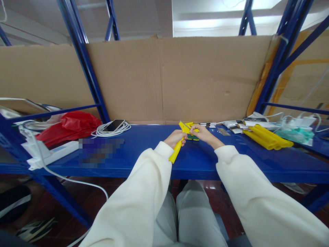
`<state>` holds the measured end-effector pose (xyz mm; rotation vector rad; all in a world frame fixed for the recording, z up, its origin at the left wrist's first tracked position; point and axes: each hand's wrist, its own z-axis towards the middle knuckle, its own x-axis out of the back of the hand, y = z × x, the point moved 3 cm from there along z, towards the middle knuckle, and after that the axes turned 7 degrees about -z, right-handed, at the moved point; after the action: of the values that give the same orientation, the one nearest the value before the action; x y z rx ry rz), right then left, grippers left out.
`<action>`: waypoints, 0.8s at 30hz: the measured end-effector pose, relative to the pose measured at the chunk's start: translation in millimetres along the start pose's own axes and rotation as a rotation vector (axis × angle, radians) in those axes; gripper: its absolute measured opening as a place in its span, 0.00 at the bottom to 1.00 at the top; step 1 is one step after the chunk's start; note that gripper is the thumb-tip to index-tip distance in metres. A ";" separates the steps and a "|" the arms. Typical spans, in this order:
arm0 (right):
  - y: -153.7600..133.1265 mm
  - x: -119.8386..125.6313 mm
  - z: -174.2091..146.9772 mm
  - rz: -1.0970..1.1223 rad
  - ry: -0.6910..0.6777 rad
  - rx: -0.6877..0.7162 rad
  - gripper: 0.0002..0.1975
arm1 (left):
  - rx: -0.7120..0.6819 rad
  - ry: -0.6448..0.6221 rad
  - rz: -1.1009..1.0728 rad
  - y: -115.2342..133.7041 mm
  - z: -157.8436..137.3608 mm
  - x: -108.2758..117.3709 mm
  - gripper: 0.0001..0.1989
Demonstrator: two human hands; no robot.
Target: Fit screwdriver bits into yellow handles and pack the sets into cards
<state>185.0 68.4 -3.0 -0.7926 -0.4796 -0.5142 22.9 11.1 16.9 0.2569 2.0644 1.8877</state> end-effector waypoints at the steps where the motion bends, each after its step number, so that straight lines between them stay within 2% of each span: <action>1: 0.3 -0.7 0.0 0.022 0.001 -0.009 0.08 | -0.004 -0.002 -0.005 0.1 0.1 0.0 0.11; 6: 7.2 -4.1 2.1 0.122 0.053 -0.089 0.11 | -0.028 -0.045 -0.059 1.7 0.3 -0.2 0.10; 11: 12.9 -5.7 1.5 0.099 0.060 -0.144 0.16 | -0.042 -0.075 -0.135 4.8 -0.9 0.3 0.09; 20: 13.0 -4.3 -1.2 -0.160 -0.014 -0.084 0.21 | -0.064 -0.006 -0.139 4.5 -1.0 2.0 0.11; 24: 21.8 -2.2 -0.9 -0.274 -0.068 -0.063 0.21 | -0.075 0.084 -0.114 2.1 1.8 5.9 0.11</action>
<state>196.5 81.2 -16.6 -0.8109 -0.6424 -0.7606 17.9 15.1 18.1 0.0408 2.0105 1.9320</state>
